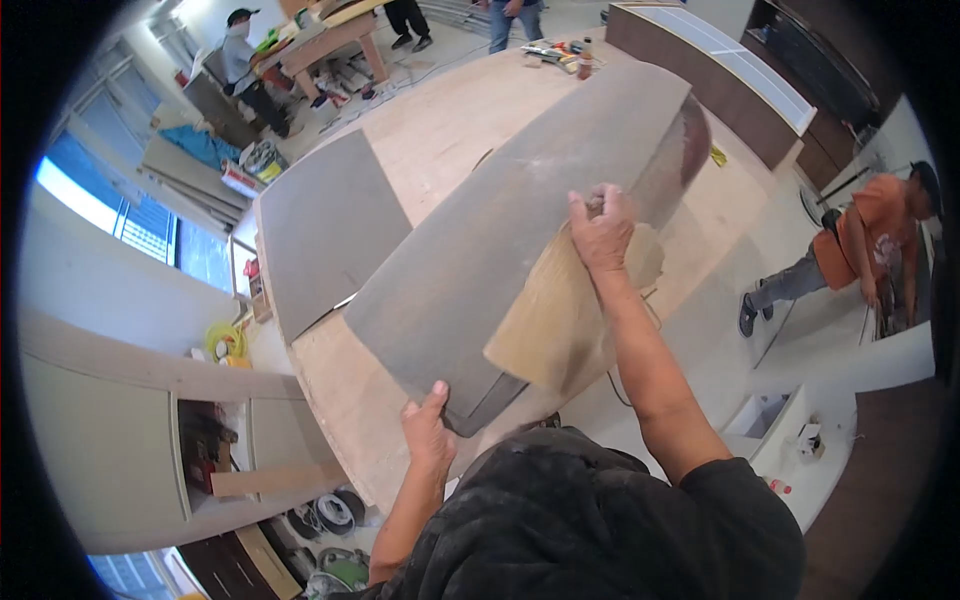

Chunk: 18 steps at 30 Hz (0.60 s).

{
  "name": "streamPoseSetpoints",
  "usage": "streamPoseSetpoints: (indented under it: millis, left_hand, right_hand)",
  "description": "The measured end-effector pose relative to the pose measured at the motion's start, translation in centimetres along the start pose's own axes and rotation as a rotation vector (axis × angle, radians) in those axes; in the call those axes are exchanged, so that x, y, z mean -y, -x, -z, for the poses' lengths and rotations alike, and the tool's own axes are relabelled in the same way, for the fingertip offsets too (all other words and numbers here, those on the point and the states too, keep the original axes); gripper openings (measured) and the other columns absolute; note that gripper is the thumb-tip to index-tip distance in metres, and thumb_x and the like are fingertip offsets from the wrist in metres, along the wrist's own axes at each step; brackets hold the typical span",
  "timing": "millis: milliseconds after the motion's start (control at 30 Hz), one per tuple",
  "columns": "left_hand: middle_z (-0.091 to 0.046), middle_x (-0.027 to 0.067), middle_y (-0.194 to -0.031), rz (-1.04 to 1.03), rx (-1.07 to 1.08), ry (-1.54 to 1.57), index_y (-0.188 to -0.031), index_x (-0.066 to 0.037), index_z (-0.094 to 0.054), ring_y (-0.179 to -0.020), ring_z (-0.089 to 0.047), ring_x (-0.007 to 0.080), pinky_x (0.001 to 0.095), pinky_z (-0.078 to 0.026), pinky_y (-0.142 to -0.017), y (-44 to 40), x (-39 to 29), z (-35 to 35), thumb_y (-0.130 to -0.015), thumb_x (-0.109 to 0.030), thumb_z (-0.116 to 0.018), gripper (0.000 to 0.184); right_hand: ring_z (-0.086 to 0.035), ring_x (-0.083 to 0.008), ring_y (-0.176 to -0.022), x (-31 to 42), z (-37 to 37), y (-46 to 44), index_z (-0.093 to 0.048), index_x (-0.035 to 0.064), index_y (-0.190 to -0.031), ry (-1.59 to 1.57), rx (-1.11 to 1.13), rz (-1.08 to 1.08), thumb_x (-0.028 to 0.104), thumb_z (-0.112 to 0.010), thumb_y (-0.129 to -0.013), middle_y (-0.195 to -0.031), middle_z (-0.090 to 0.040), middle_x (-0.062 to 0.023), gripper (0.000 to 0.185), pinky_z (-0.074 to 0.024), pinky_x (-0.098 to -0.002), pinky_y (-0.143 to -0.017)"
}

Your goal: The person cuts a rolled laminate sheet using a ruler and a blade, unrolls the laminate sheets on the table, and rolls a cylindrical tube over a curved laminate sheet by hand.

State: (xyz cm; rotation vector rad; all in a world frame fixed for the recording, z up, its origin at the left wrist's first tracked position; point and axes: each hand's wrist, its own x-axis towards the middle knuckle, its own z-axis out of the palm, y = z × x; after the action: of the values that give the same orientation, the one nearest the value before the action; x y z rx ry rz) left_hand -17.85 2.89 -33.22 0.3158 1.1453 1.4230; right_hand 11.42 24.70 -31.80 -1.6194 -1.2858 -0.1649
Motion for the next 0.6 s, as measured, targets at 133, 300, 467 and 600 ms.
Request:
streamPoseSetpoints:
  millis: [133, 300, 467, 600]
  left_hand:
    - [-0.064, 0.0162, -0.118, -0.131, -0.009, -0.004, -0.121, 0.007, -0.053, -0.109, -0.064, 0.0271, 0.0416, -0.050, -0.099, 0.7, 0.4, -0.6, -0.085, -0.005, -0.076, 0.045]
    - [-0.064, 0.0153, -0.123, -0.152, 0.030, -0.027, -0.128, 0.008, -0.053, -0.113, -0.062, 0.0282, 0.0426, -0.047, -0.103, -0.3, -0.1, -0.5, -0.089, -0.009, -0.073, 0.047]
    - [-0.063, 0.0154, -0.128, -0.092, 0.012, -0.011, -0.133, 0.008, -0.053, -0.115, -0.062, 0.0298, 0.0444, -0.047, -0.104, -2.9, -2.2, 0.1, -0.094, -0.011, -0.068, 0.046]
    - [-0.062, 0.0165, -0.130, -0.015, 0.003, 0.039, -0.133, 0.008, -0.053, -0.116, -0.061, 0.0315, 0.0466, -0.047, -0.104, -6.0, -4.4, 0.1, -0.095, -0.011, -0.067, 0.044]
  right_hand:
    - [-0.064, -0.0367, -0.073, -3.4, 2.4, 2.5, -0.065, 0.0051, -0.089, -0.108, -0.033, -0.010, 0.031, -0.072, -0.088, -0.079, -0.066, -0.0176, 0.027, -0.0502, -0.0456, -0.067]
    - [-0.063, -0.0300, -0.069, -10.9, 5.1, 6.9, -0.067, 0.0003, -0.087, -0.228, -0.047, -0.290, 0.030, -0.061, -0.097, -0.075, -0.066, -0.0166, 0.032, -0.0494, -0.0405, -0.068]
    - [-0.060, -0.0227, -0.069, -20.6, 6.9, 10.0, -0.069, -0.0012, -0.080, -0.111, -0.247, -0.543, 0.038, -0.053, -0.100, -0.071, -0.065, -0.0122, 0.046, -0.0482, -0.0382, -0.072]
    - [-0.059, -0.0225, -0.069, -23.0, 8.9, 10.9, -0.069, -0.0016, -0.078, -0.115, -0.263, -0.602, 0.042, -0.051, -0.100, -0.068, -0.064, -0.0118, 0.052, -0.0476, -0.0373, -0.072]
